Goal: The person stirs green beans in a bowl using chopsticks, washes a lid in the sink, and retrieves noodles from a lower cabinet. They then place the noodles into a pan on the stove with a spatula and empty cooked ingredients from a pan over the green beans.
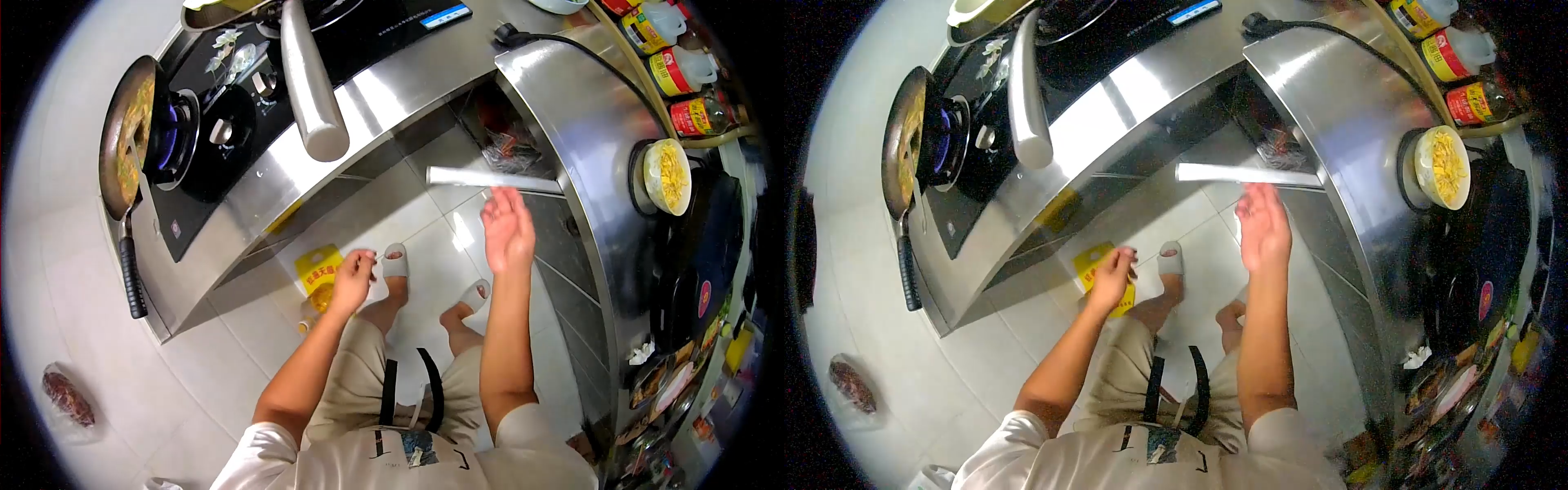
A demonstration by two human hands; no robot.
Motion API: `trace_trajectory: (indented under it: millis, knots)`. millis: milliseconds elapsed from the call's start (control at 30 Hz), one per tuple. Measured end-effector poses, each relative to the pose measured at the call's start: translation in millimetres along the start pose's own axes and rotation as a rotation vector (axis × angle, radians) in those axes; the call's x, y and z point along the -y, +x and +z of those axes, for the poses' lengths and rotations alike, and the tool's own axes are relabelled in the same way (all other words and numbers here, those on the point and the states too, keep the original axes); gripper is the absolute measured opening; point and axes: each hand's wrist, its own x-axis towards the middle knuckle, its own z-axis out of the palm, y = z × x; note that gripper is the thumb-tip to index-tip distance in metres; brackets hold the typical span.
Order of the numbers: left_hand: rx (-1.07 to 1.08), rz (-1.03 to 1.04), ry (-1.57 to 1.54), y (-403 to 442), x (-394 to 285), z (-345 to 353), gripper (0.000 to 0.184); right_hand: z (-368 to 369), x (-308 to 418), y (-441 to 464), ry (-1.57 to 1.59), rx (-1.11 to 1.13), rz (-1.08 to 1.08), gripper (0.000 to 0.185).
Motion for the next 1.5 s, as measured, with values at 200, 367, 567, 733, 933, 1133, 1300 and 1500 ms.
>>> trace_trajectory:
  millis: [200, 367, 567, 733, 933, 1133, 1300, 1500]
  knots:
    - [0.040, 0.224, 0.108, 99.9, -37.6, 67.3, 0.028, -20.2, 27.5, -68.4, -0.420, -0.310, -0.059, 0.006]
    - [0.105, 0.620, 0.393, 196.2, -54.2, 168.9, 0.035, -32.0, 51.7, -84.0, -0.885, -0.350, -0.082, 0.009]
    - [0.204, 0.677, 0.626, 261.7, -70.2, 249.3, 0.045, -37.8, 42.5, -86.3, -0.944, -0.264, -0.210, 0.013]
    - [0.293, 0.666, 0.675, 331.7, -67.8, 302.6, 0.041, -42.1, 29.8, -78.5, -0.940, -0.219, -0.410, 0.016]
    - [0.140, 0.740, 0.834, 447.0, -107.7, 351.3, 0.047, -38.2, 22.0, -80.1, -0.884, -0.270, -0.462, 0.027]
    - [0.219, 0.720, 0.885, 484.8, -120.4, 368.2, 0.047, -36.6, 21.2, -85.6, -0.893, -0.348, -0.459, 0.035]
    - [0.299, 0.694, 0.947, 492.1, -97.5, 374.6, 0.047, -34.4, 12.6, -83.7, -0.885, -0.415, -0.493, 0.043]
    - [0.387, 0.701, 1.001, 480.7, -76.1, 375.8, 0.046, -31.6, 12.2, -80.5, -0.933, -0.414, -0.512, 0.044]
